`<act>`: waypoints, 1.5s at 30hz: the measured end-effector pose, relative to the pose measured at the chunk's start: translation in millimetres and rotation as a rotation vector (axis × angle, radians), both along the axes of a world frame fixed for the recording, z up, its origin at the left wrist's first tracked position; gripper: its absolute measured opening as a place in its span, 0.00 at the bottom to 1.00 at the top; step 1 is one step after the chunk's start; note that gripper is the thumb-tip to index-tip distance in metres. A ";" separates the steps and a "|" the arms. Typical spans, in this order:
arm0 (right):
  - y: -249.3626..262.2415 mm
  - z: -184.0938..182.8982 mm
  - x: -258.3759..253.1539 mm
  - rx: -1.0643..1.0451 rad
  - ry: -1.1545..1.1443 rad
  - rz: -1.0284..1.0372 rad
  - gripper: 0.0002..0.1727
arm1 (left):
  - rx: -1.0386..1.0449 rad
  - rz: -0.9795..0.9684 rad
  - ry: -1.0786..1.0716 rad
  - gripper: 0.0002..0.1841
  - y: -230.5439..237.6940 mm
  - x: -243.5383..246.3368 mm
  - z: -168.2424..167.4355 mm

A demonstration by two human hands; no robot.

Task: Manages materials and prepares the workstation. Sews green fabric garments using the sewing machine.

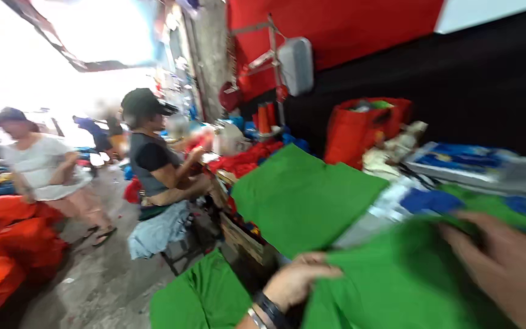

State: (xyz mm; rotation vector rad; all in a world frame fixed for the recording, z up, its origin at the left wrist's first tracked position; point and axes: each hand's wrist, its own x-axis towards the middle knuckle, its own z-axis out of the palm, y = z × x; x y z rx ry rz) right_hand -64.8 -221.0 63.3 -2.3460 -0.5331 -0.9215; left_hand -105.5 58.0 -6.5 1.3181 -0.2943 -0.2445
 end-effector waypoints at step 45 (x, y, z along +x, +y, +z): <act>-97.1 40.8 -118.5 0.872 0.088 -0.007 0.17 | 0.362 0.246 -0.339 0.19 45.3 25.8 39.9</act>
